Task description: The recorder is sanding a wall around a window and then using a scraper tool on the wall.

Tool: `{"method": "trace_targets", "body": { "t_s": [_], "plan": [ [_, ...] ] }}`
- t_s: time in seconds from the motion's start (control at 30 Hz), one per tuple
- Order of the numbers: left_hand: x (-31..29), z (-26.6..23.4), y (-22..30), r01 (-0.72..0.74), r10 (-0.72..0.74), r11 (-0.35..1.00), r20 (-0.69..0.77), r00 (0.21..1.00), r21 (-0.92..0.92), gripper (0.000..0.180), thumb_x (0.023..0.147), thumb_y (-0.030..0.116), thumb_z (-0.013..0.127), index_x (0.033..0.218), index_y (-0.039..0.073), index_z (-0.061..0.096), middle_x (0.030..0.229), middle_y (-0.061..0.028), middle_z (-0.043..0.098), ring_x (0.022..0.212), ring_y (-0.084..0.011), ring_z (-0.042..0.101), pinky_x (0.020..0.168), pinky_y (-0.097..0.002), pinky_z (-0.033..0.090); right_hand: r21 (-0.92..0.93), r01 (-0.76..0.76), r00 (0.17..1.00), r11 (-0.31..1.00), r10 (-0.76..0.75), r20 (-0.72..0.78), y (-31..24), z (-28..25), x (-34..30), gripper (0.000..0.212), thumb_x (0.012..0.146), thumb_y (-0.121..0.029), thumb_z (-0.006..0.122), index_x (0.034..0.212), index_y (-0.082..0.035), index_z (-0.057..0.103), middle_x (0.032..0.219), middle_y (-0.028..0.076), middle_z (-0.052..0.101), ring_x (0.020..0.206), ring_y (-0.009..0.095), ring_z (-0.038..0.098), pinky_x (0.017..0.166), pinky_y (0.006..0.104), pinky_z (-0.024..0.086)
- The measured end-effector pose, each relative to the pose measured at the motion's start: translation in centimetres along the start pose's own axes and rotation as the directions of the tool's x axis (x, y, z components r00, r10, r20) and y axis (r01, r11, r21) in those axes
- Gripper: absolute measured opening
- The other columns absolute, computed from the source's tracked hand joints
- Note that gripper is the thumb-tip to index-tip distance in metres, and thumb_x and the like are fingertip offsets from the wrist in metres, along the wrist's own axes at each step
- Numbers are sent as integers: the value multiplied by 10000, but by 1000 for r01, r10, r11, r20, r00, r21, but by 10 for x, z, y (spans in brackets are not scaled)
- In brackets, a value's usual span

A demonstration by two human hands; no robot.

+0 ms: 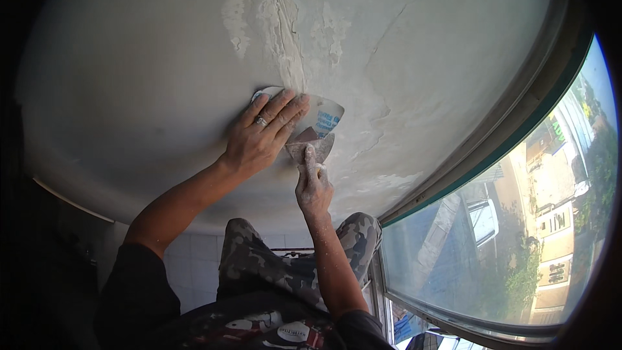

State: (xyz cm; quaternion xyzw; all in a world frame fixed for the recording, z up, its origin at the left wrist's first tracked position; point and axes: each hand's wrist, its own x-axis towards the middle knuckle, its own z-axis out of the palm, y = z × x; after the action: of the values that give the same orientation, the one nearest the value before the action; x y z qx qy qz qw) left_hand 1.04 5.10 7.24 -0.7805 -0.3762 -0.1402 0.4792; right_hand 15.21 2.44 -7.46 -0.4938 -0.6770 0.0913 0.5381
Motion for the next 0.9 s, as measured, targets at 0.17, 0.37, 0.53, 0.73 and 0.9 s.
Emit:
{"method": "trace_targets", "body": {
  "t_s": [0.17,0.37,0.53,0.73,0.9],
  "plan": [
    [45,-13,-37,24,-19,999,-121,992,40,468,911,194,564,1376,208,615,1570,87,426,1491,-177,317,1261,-460,112,1,46,997,999,-46,-58,-39,-25,51,549,949,-45,600,1481,-109,485,893,225,682,721,376,669,651,441,533],
    [174,-82,-147,30,125,951,-471,873,308,408,976,165,509,1354,40,598,1475,-116,539,1443,-264,407,1236,-413,224,5,115,975,993,-112,-191,-102,-59,133,485,983,-78,586,1460,-117,513,992,241,714,877,342,728,722,417,569],
    [126,-67,-104,9,15,998,-379,925,62,371,938,177,557,1282,84,660,1418,-25,593,1396,-195,461,1208,-395,294,-47,150,978,988,-155,-143,-58,-39,79,520,963,-25,570,1472,-101,491,1119,239,692,935,369,712,746,421,574],
    [74,-26,-61,42,-59,997,-290,955,-66,417,900,110,574,1305,156,662,1500,56,516,1459,-142,372,1251,-393,237,-42,37,999,998,-37,9,-31,-24,32,560,943,14,568,1484,-83,466,1157,224,680,886,394,690,740,438,558],
    [170,-81,-144,6,86,987,-565,821,159,375,957,139,511,1285,4,633,1405,-123,598,1380,-242,492,1182,-393,349,-67,231,943,971,-240,-229,-89,-46,122,625,917,-9,614,1506,-157,464,872,154,686,669,272,650,587,387,528]
  ]
}}
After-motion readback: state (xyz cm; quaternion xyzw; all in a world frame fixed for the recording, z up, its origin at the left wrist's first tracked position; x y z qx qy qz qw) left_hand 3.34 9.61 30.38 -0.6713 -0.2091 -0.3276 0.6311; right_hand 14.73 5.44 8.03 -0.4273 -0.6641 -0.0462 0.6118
